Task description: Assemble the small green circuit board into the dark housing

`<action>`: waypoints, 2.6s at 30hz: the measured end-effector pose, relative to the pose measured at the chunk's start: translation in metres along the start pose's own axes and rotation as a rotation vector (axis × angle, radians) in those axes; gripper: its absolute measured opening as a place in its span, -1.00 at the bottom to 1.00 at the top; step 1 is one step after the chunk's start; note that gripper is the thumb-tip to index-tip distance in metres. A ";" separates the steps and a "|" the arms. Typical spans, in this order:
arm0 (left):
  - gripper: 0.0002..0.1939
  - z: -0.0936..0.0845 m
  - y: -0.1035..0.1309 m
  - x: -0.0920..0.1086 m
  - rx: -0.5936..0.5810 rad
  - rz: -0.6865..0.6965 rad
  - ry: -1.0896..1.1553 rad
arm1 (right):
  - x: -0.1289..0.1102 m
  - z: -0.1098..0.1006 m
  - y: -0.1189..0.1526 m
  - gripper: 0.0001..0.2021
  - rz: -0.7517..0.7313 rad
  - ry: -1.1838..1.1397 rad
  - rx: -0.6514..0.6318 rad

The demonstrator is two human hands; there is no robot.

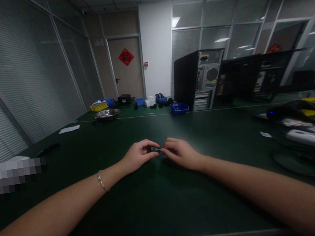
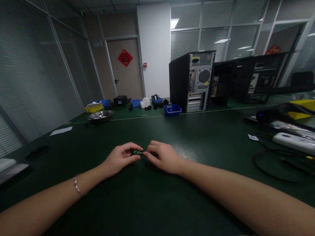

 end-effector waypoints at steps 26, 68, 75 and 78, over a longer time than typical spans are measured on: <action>-0.72 0.004 0.001 0.004 0.047 -0.044 0.068 | -0.006 -0.002 0.000 -0.75 0.007 -0.029 0.004; -0.79 -0.002 -0.001 -0.004 0.016 0.076 -0.049 | -0.010 -0.005 0.001 -0.84 -0.046 -0.187 0.097; -0.56 0.002 -0.002 -0.009 0.065 0.080 0.233 | -0.011 -0.003 0.000 -0.85 -0.066 -0.157 0.087; -0.55 0.001 -0.004 -0.011 0.102 0.055 0.289 | -0.011 -0.003 0.000 -0.86 -0.103 -0.131 0.057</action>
Point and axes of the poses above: each hand's wrist, its own y-axis away from the middle knuckle, its own z-axis out of the palm, x = y × z, the point moved 1 cm from there along -y, towards the middle knuckle, and after that the axes turned 11 degrees about -x, right-handed, at the moved point
